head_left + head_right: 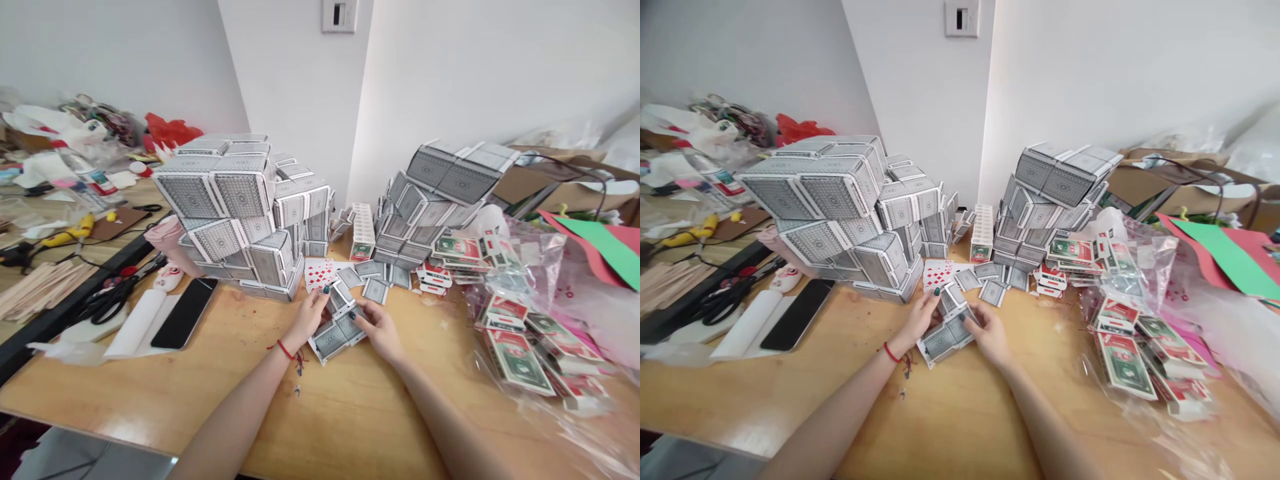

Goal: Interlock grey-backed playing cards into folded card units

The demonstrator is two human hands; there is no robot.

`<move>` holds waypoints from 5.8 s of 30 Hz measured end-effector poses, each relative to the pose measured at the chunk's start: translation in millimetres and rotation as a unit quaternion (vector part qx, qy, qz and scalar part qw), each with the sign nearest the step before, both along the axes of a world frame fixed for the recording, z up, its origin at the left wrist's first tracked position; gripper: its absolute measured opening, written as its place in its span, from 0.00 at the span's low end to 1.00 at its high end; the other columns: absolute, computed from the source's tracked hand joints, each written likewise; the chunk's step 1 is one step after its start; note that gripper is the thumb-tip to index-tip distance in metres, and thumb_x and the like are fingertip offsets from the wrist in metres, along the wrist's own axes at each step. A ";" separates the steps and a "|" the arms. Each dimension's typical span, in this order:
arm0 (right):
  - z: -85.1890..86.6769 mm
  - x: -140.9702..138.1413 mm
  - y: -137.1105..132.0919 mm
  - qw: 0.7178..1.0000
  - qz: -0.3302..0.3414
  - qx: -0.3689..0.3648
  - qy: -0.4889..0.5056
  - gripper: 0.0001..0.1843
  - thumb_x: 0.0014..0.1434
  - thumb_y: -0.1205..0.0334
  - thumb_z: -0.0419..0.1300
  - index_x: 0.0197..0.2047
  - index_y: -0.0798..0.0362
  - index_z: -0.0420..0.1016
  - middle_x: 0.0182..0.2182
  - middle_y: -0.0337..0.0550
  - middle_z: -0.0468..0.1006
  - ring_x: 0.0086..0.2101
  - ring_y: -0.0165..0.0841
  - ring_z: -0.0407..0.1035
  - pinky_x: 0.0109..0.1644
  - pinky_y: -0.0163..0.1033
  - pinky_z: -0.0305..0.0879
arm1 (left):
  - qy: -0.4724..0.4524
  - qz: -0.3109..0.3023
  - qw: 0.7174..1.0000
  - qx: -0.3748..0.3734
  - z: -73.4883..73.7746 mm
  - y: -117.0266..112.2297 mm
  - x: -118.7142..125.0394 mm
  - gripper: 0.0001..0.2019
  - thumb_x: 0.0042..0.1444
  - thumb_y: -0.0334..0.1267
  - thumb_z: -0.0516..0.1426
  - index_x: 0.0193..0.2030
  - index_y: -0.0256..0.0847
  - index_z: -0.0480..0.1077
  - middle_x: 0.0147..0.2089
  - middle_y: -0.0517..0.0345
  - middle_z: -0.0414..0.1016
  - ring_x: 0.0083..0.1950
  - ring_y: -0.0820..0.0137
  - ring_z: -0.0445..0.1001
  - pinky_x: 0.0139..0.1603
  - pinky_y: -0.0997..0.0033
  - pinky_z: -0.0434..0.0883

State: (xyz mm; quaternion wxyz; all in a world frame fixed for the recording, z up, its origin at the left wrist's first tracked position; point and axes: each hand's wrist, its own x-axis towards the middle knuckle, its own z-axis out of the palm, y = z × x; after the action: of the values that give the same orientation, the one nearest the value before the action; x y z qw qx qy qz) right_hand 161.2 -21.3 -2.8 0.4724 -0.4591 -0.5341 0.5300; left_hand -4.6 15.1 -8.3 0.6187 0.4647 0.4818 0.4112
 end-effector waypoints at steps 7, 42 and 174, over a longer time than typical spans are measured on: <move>-8.0 -1.2 3.1 0.999 -0.020 -0.036 -0.012 0.17 0.51 0.47 0.55 0.33 0.54 0.70 0.28 0.39 0.72 0.29 0.33 0.65 0.33 0.36 0.61 | 0.005 -0.065 0.998 0.022 9.3 -5.4 -5.0 0.23 0.46 0.34 0.55 0.51 0.41 0.55 0.34 0.61 0.67 0.30 0.75 0.66 0.27 0.78 0.64; 0.3 5.5 4.1 0.990 -0.037 -0.092 0.103 0.15 0.50 0.51 0.57 0.35 0.52 0.63 0.17 0.29 0.58 0.12 0.20 0.48 0.12 0.27 0.45 | 0.090 -0.029 0.982 0.163 16.0 -7.1 -22.3 0.18 0.49 0.35 0.54 0.48 0.40 0.67 0.49 0.53 0.70 0.49 0.64 0.67 0.51 0.63 0.65; -10.7 -1.8 16.7 0.997 -0.031 0.057 -0.046 0.29 0.45 0.67 0.58 0.52 0.49 0.62 0.48 0.45 0.66 0.45 0.40 0.63 0.42 0.43 0.67 | 0.134 -0.031 0.978 0.156 -1.0 15.4 -25.3 0.19 0.45 0.27 0.52 0.46 0.39 0.70 0.38 0.55 0.75 0.28 0.74 0.67 0.25 0.77 0.65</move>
State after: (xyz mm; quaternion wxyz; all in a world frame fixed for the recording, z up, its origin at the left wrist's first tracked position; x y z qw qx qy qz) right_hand 159.4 -4.5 -13.5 0.4891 -0.4713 -0.5701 0.4621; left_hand -30.0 30.5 -9.3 0.4811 0.6209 0.4757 0.3958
